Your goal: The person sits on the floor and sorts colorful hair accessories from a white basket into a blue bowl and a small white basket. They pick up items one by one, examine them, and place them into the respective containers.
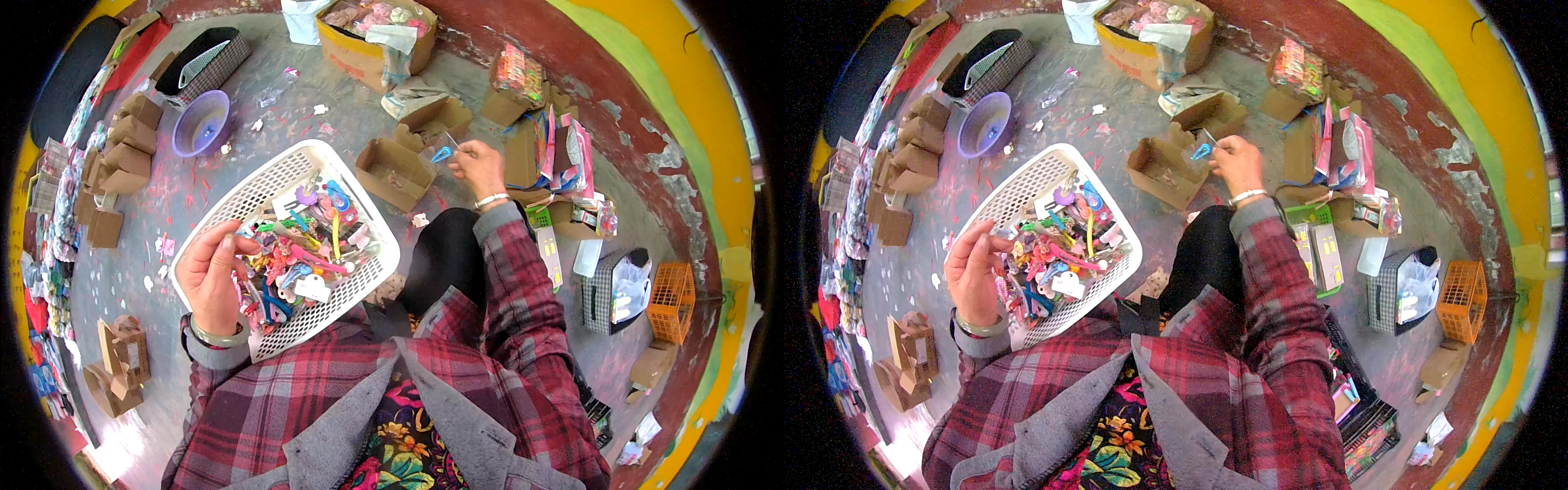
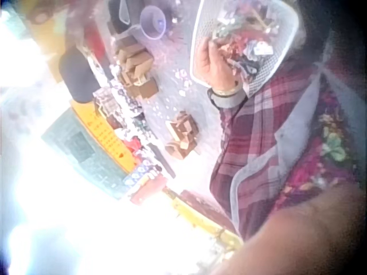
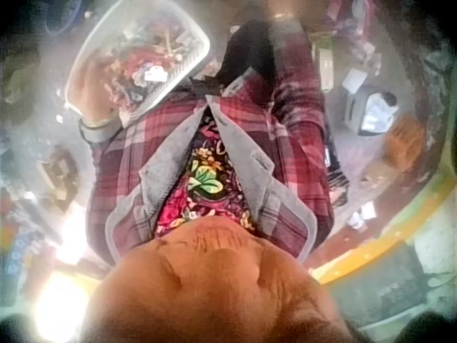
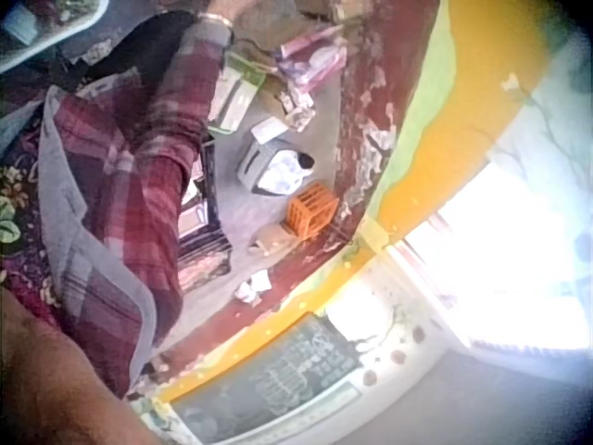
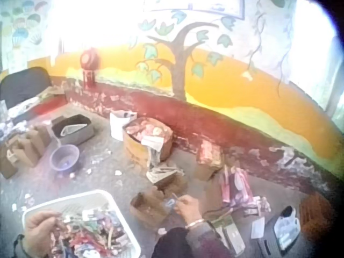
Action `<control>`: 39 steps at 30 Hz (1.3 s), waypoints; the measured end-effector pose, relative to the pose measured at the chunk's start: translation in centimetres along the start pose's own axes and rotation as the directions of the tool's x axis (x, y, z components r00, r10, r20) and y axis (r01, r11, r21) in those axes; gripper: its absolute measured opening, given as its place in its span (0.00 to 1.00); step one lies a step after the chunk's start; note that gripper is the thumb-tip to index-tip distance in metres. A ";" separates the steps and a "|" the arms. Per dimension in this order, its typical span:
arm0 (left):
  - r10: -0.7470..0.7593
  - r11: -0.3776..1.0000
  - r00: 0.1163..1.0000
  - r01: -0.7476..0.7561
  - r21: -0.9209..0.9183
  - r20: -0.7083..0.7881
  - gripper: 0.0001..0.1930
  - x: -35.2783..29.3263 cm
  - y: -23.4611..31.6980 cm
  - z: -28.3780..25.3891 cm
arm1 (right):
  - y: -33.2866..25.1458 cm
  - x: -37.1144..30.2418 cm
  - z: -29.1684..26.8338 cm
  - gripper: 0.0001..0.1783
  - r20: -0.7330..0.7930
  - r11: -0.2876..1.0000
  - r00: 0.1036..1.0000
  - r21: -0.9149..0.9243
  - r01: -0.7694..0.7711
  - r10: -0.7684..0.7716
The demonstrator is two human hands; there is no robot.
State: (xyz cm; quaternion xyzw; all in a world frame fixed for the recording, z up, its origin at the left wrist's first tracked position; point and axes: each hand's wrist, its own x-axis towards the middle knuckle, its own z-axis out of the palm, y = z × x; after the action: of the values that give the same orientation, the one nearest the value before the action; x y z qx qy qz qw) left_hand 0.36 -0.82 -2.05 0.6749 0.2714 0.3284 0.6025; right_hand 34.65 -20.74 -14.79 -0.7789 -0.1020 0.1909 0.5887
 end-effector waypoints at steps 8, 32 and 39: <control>-0.031 0.999 0.992 0.034 -0.019 0.124 0.11 -0.2 0.4 2.4 | 0.8 0.0 1.6 0.12 0.032 1.000 0.999 -0.004 0.001 -0.001; 0.029 0.991 0.944 0.016 -0.132 0.328 0.12 0.9 -1.6 5.4 | 22.7 -32.9 -29.6 0.07 -0.599 0.864 0.643 0.182 -0.470 0.477; 0.003 0.995 0.926 0.036 -0.095 0.377 0.12 1.1 -1.2 6.2 | 33.9 -42.7 -30.6 0.06 -0.585 0.702 0.693 -0.274 -0.658 0.421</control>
State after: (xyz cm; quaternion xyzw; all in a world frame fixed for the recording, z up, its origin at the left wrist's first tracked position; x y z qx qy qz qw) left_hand 5.90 -3.80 -3.48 0.6921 0.1397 0.2011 0.6790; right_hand 6.50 -73.71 -32.47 -0.9109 0.2460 0.1310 0.3044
